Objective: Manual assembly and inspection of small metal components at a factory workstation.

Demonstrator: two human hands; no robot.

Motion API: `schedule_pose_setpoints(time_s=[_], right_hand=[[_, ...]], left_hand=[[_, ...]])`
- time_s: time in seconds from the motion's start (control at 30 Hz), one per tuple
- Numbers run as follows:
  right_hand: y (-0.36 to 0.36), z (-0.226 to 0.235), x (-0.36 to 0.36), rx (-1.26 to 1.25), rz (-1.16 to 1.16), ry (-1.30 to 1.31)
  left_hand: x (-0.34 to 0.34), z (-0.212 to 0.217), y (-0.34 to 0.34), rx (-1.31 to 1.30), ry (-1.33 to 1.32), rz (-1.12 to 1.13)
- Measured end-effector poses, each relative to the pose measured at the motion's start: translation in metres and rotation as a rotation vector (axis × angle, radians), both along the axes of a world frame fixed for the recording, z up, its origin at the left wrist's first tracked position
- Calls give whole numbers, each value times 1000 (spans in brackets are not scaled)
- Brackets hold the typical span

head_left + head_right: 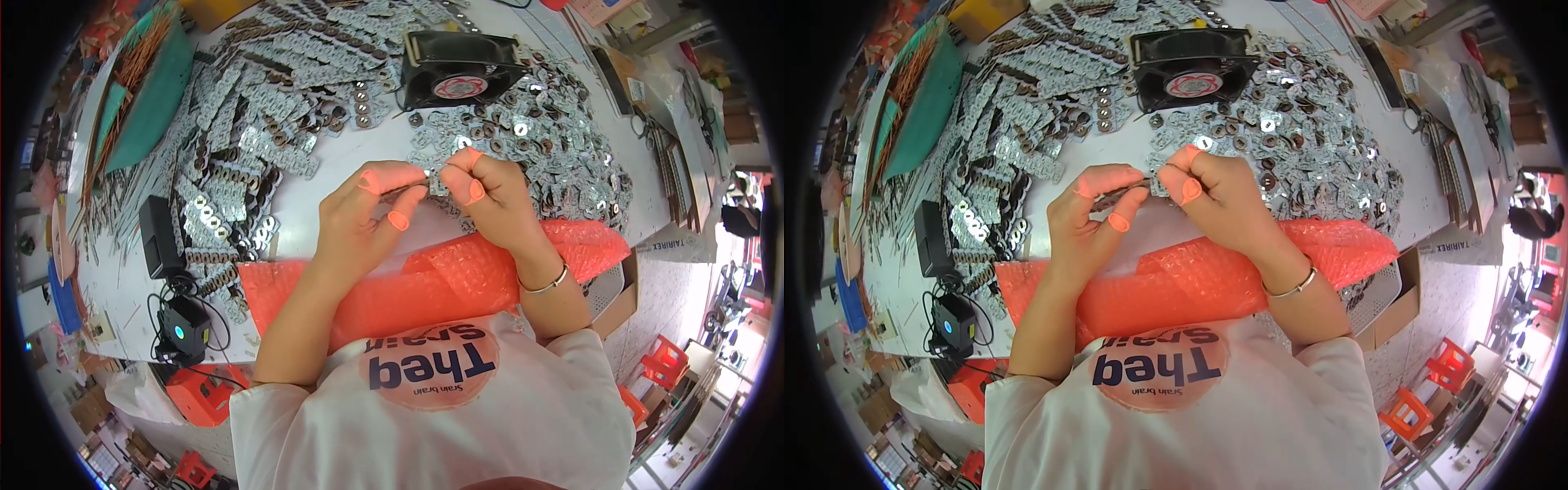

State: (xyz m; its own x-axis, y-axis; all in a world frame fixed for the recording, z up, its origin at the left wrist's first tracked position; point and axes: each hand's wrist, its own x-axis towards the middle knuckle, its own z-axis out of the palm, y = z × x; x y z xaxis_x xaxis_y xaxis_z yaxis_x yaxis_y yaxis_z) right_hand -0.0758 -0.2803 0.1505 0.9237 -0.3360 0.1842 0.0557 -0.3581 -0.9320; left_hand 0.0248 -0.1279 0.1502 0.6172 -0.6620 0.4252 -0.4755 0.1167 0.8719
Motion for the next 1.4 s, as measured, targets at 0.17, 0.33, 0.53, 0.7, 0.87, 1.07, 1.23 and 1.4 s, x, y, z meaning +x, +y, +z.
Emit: schedule_pose_setpoints(time_s=[0.17, 0.33, 0.53, 0.7, 0.87, 1.07, 1.23, 1.4], right_hand=[[4, 4, -1, 172, -35, 43], [-5, -5, -2, -34, -76, 28], [-24, -5, -3, -335, 97, 205], [-34, 4, -9, -263, 37, 156], [-27, 17, -11, -47, 193, 70], [-12, -3, -4, -132, 220, 123], [1, -5, 5, 613, 403, 170], [-9, 2, -3, 503, 112, 75]], left_hand=[[2, -6, -1, -20, -7, -8], [-1, -4, -5, 116, -84, -31], [-2, -2, -8, 58, -60, -23], [3, -16, -5, 218, 199, -129], [1, -7, -3, 155, 504, -96], [-8, -6, -3, 95, 597, -78], [5, -4, 17, -33, 947, -234], [3, -9, -5, -39, 412, -163]])
